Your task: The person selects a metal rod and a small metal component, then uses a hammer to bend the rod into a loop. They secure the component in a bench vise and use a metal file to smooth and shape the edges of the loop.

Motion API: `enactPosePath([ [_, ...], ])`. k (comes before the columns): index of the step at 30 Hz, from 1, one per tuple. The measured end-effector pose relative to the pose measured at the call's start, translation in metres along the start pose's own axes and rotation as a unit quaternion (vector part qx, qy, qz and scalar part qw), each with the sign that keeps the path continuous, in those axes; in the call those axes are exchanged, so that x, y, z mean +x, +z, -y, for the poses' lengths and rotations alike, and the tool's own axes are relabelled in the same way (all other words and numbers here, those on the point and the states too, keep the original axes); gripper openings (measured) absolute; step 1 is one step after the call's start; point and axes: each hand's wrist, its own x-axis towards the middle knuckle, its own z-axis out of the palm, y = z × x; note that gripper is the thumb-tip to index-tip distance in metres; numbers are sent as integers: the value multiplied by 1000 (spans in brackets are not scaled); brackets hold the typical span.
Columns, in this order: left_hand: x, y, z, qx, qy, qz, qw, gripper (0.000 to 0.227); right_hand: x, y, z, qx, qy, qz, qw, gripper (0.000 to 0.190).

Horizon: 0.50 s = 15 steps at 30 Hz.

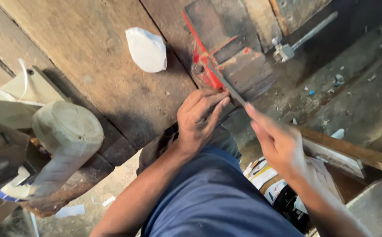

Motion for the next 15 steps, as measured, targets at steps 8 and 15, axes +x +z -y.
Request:
enactPosePath([
  [8, 3, 4, -2, 41, 11, -8, 999, 22, -2, 13, -30, 2, -25, -28, 999, 32],
  [15, -2, 7, 0, -5, -10, -3, 1000, 21, -30, 4, -35, 22, 24, -24, 999, 32],
])
